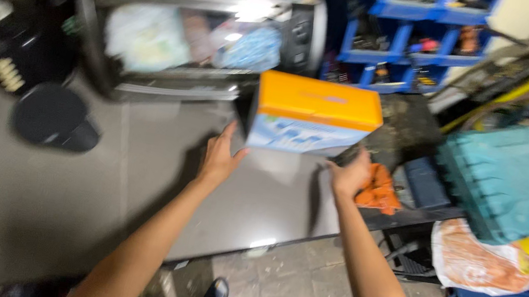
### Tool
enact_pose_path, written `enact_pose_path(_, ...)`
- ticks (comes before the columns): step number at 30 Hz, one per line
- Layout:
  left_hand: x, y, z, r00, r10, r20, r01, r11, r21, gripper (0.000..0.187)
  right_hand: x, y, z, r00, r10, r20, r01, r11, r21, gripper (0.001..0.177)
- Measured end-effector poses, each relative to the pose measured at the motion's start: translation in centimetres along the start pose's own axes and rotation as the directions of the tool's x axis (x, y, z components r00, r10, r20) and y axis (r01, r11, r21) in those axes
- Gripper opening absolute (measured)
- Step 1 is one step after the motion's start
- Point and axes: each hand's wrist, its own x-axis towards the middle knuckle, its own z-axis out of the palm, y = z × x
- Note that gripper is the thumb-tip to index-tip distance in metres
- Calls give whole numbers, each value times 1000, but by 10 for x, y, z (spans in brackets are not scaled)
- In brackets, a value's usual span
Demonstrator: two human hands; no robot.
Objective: The person wipes a workbench, closes a plastic tool case, retrieves and arranges various items including containers, a box of anti-colic supplies, cloths, and tools from a shelf and storage bin.
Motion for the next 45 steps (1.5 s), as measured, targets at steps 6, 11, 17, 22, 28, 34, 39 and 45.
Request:
enact_pose_path(6, -114, -25, -155, 993, -35, 111, 68, 948, -310, 46, -139, -43, -82, 999, 45, 21, -50, 923, 381, 39)
enact_pose_path(11, -235, -18, -305, 973, -142, -180, 105, 975, -198, 28, -276, -107, -112, 958, 122, 261, -227, 877, 424, 17)
enact_pose_path(17, -379, -85, -376, 863, -311, -398, 196, 932, -304, 20, -422, -197, -87, 814, 4, 581, -344, 810, 476, 11)
enact_pose_path(22, -503, -172, -405, 811, -445, -379, 363, 892, -270, 20, -545, -258, -40, 653, -32, 756, -536, 686, 492, 11)
enact_pose_path(28, -634, -245, -439, 754, -611, -239, 513, 776, -366, 23, -680, -327, -23, 69, 188, 980, -888, 459, -26, 21)
enact_pose_path(34, -689, -272, -465, 640, -755, -146, 710, 653, -263, 27, -739, -373, 30, -95, 265, 959, -958, 238, -161, 34)
enact_pose_path(39, -684, -299, -453, 655, -749, -96, 687, 644, -336, 29, -732, -382, 107, -135, 396, 908, -986, 41, -164, 49)
enact_pose_path(45, -632, -315, -435, 716, -698, 7, 651, 665, -365, 28, -745, -396, 147, -89, 274, 958, -996, -48, -79, 36)
